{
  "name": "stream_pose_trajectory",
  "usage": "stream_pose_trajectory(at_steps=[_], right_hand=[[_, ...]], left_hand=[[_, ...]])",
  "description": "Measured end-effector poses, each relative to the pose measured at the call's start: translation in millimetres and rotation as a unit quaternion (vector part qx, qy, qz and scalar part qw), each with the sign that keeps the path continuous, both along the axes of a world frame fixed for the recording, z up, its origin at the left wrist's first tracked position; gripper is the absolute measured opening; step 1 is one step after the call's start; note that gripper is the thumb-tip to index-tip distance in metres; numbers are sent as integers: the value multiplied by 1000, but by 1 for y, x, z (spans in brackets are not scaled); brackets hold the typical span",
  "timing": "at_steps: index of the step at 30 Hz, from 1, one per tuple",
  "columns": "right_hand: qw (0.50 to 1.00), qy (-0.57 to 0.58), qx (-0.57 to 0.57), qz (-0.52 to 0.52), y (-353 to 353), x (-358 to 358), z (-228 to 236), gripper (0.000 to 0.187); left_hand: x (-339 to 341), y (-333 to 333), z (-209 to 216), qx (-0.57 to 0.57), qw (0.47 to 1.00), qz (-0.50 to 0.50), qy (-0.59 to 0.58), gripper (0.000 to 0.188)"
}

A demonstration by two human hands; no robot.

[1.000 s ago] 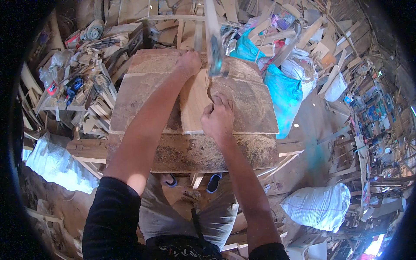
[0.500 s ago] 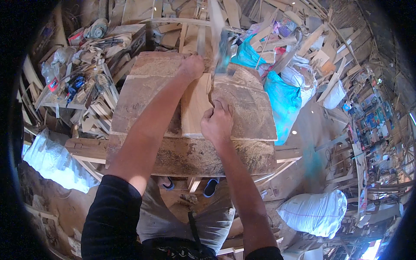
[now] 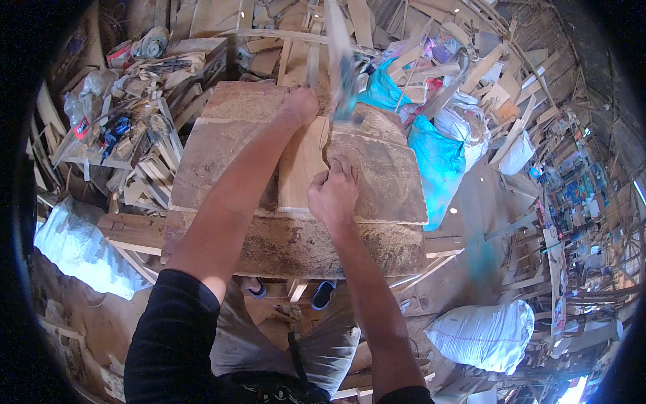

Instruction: The person saws through pieces of wood using a scroll saw, turning and guiding the wood by hand to follow curved lines, and periodically moves cut pieces aside.

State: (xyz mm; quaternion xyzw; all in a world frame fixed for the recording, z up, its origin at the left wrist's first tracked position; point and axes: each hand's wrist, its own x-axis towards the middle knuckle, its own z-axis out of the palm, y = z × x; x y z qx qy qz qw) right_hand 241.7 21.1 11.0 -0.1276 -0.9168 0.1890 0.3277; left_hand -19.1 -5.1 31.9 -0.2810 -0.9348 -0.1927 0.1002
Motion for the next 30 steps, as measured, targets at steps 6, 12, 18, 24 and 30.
stream_pose_trajectory(at_steps=[6,12,18,24,30], right_hand=[[1000,-5,21,-6,2,-5,-3,39],[1000,-16,-14,-6,1,-6,-1,39],[1000,-10,23,-16,3,-8,-5,39],[1000,-9,-2,-15,0,-9,-1,39],[999,-17,13,-25,1,-10,0,42]], left_hand=[[-5,3,-2,1,1000,-3,1,36],[-5,3,-2,-2,1000,-2,19,37],[0,0,4,9,1000,-13,19,39],[-3,-1,7,18,1000,-11,1,40],[-7,4,6,-8,1000,-9,-2,40]])
